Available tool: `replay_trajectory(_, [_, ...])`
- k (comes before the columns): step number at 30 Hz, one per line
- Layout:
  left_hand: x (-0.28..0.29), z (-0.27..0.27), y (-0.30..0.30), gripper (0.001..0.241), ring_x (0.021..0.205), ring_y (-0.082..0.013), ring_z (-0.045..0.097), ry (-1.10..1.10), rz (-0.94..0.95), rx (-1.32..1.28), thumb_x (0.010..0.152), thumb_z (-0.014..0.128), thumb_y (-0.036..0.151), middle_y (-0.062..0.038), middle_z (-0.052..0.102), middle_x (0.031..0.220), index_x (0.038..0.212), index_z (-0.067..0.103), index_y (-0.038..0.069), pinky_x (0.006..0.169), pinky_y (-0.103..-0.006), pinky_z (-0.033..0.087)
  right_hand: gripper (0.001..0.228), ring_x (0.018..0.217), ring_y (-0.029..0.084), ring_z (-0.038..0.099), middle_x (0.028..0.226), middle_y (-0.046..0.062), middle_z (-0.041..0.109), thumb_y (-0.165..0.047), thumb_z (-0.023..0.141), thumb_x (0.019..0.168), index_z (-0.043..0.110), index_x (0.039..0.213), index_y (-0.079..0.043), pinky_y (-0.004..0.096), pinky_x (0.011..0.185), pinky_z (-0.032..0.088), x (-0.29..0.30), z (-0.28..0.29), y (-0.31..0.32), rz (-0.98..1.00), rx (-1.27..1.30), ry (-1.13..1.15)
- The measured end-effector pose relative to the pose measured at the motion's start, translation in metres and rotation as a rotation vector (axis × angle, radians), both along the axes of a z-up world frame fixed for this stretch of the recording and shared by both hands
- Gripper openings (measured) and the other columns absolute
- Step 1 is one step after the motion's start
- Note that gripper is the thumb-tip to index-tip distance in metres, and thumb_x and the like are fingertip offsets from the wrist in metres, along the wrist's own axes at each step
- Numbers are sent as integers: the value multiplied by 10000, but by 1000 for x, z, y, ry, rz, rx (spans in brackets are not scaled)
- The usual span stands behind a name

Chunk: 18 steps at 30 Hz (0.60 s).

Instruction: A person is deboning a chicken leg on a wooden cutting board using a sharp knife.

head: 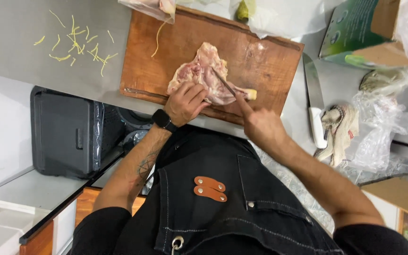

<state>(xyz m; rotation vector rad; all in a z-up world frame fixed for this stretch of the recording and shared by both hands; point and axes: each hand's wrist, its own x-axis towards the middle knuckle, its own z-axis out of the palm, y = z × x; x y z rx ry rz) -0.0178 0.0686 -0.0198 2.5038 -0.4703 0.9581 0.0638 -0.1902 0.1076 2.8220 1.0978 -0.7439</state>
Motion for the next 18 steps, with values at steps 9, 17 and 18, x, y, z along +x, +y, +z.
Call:
replay_trajectory(9, [-3, -32, 14, 293, 1079, -296, 668, 39, 45, 58, 1027, 739, 255, -90, 689, 1248, 1245, 728, 59, 843, -419, 550, 582, 912, 559, 777, 922, 246, 787, -328, 466, 1079, 452, 1660, -360, 629, 827, 639, -14, 30, 43, -126, -45, 191])
replay_trajectory(17, [6, -15, 14, 180, 980, -261, 657, -85, 72, 139, 1106, 651, 183, -91, 681, 1168, 1188, 723, 41, 812, -348, 572, 404, 798, 516, 798, 801, 245, 788, -206, 535, 1002, 748, 1345, -222, 579, 667, 663, 1, 52, 60, 19, -64, 124])
replay_trajectory(18, [6, -19, 13, 180, 980, -261, 657, -89, 69, 137, 1106, 651, 183, -91, 681, 1168, 1188, 723, 41, 812, -348, 572, 404, 798, 516, 798, 801, 245, 788, -206, 535, 1002, 748, 1345, -222, 579, 667, 663, 7, 59, 60, 15, -66, 120])
